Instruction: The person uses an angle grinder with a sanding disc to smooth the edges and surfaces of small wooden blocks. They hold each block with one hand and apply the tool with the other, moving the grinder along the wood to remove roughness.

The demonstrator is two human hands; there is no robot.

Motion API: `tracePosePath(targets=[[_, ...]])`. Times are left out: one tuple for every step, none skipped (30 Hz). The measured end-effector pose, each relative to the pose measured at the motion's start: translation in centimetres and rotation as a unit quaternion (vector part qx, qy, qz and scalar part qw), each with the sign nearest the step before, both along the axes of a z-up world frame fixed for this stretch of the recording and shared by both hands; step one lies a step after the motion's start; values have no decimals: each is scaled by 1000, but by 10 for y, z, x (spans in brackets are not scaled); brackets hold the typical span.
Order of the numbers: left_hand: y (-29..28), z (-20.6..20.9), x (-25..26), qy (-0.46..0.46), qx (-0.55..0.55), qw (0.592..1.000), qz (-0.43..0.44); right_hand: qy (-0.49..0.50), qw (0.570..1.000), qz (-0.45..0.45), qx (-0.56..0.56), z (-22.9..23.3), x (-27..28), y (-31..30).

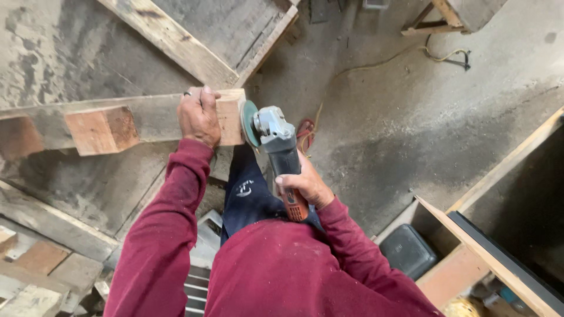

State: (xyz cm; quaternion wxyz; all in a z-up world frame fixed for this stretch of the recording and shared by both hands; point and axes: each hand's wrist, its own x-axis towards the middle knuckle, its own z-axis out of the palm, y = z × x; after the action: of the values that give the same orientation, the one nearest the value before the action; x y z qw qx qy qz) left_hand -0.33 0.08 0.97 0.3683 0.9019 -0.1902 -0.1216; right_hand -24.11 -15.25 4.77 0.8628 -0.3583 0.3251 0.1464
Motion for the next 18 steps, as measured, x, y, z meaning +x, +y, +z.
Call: tracePosePath(targets=[[-2,0,3,-4,0,1000,-1,-13,1000,-2,-21,-1,4,-2],[-4,0,5,-8,1,1000,-2,-26,999,-4,-43,-2,7,-4],[-3,0,2,-7,3,1000,-4,-35,997,-7,-61,-2,7,-3],[-1,-1,0,-7,6,1000,-5,-14,999,-1,-42,-1,6,-3],[-1,-2,0,-11,6,1000,-7,4,1000,4,-25,-1,7,-5],[-2,-3,1,-14,6,1000,-9,22,1000,8,-7,-1,11,-7],[-2,-3,1,-14,5,1000,-7,9,1000,6,-1,0,14,-9],[-3,-3,3,-14,3,1000,-5,-5,1000,4,5,-2,19,-13],[-2,-2,3,-13,2,1000,-4,-17,1000,0,12,-3,21,-13],[1,-1,0,-5,8,1000,-1,-6,1000,-4,18,-3,20,-12],[-1,-1,1,-3,9,1000,3,-1,1000,-8,19,-6,22,-13],[-2,-2,3,0,10,1000,6,5,1000,-12,20,-11,24,-13],[-3,-2,3,-2,7,1000,4,12,1000,-9,21,-14,23,-13],[-4,-3,3,-4,5,1000,2,20,1000,-6,21,-18,21,-11],[-2,-4,1,-4,4,1000,2,29,999,-1,24,-20,16,-8],[-1,-4,-2,2,6,1000,3,35,999,-2,16,-21,9,-4],[-1,-4,0,2,5,1000,2,34,999,-4,6,-22,6,-2],[-2,-4,3,2,5,1000,2,34,999,-6,-5,-22,3,-1]])
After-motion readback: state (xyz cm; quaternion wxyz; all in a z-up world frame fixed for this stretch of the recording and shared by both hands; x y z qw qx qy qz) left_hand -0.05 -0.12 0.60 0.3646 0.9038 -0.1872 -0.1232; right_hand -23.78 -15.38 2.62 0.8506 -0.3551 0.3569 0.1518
